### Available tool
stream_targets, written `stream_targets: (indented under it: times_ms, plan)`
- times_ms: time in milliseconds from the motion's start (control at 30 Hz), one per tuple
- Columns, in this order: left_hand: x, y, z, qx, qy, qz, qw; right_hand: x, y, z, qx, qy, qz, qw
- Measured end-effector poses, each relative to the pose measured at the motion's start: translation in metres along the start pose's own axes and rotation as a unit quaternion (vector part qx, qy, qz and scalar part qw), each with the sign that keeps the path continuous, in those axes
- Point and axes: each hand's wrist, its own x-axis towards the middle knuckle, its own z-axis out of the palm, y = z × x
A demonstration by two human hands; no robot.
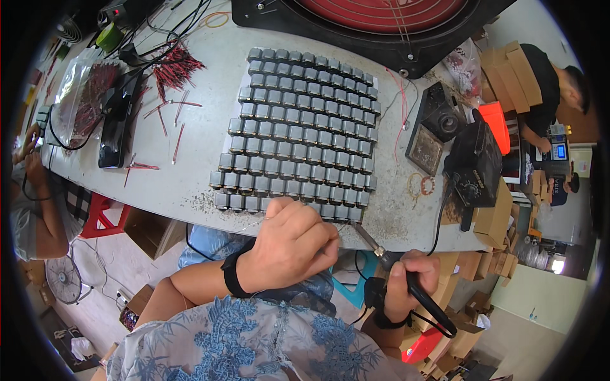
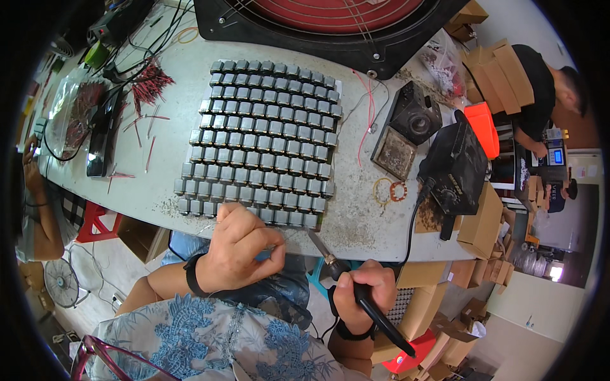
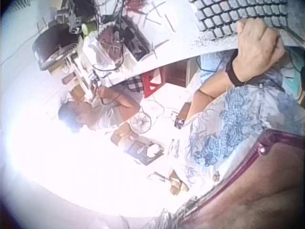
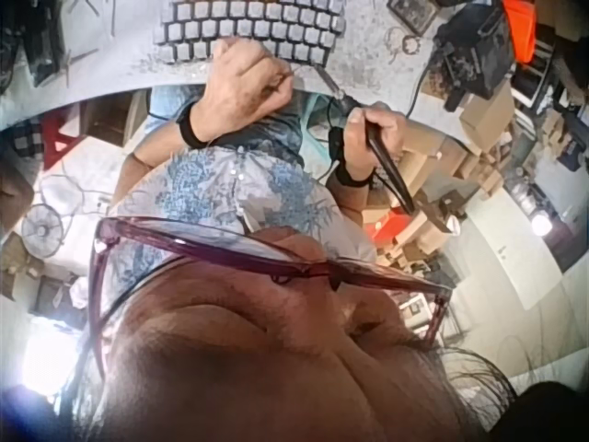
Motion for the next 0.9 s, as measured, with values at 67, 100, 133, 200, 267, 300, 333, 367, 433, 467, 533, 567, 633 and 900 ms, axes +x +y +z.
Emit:
stream_targets:
  times_ms: [67,100,133,200,267,300,333,367,433,467,533,567,633,900]
  plan:
    - [-0.001,-0.001,0.000,-0.001,0.003,0.001,1.000,-0.002,0.002,-0.002,0.004,-0.001,0.014,1.000]
    - [-0.001,-0.001,0.001,-0.002,0.006,0.001,1.000,-0.001,0.002,-0.002,0.005,-0.002,0.014,1.000]
    - [-0.001,-0.001,0.001,-0.002,0.006,0.001,1.000,-0.001,0.002,-0.002,0.015,0.006,0.023,1.000]
    - [-0.002,-0.001,0.000,-0.001,0.002,-0.001,1.000,-0.001,0.003,-0.002,0.024,0.014,0.031,0.999]
    - [-0.002,-0.001,0.000,-0.002,0.003,-0.001,1.000,-0.002,0.005,-0.002,0.045,0.016,0.045,0.998]
    - [-0.002,-0.001,0.000,-0.003,0.004,0.000,1.000,-0.002,0.006,-0.002,0.045,0.016,0.045,0.998]
    - [-0.002,-0.002,0.001,-0.003,0.004,0.000,1.000,-0.001,0.008,-0.001,0.052,0.031,0.054,0.997]
    - [-0.002,-0.002,0.001,-0.006,0.006,0.000,1.000,-0.001,0.010,-0.001,0.058,0.047,0.063,0.995]
    - [-0.002,-0.002,0.001,-0.008,0.009,-0.001,1.000,0.000,0.011,-0.001,0.071,0.047,0.067,0.994]
    - [-0.002,-0.002,0.001,-0.008,0.009,-0.001,1.000,0.000,0.012,-0.001,0.084,0.048,0.071,0.993]
    - [-0.002,-0.002,0.001,-0.009,0.010,-0.001,1.000,0.001,0.011,0.000,0.089,0.050,0.076,0.992]
    - [-0.003,-0.003,0.002,-0.008,0.008,-0.002,1.000,0.001,0.011,0.001,0.094,0.052,0.080,0.991]
    - [-0.003,-0.003,0.002,-0.007,0.007,-0.003,1.000,0.002,0.004,0.002,0.076,0.050,0.085,0.992]
    - [-0.002,-0.004,0.001,-0.008,0.008,-0.002,1.000,0.000,0.004,-0.001,0.054,0.088,0.094,0.990]
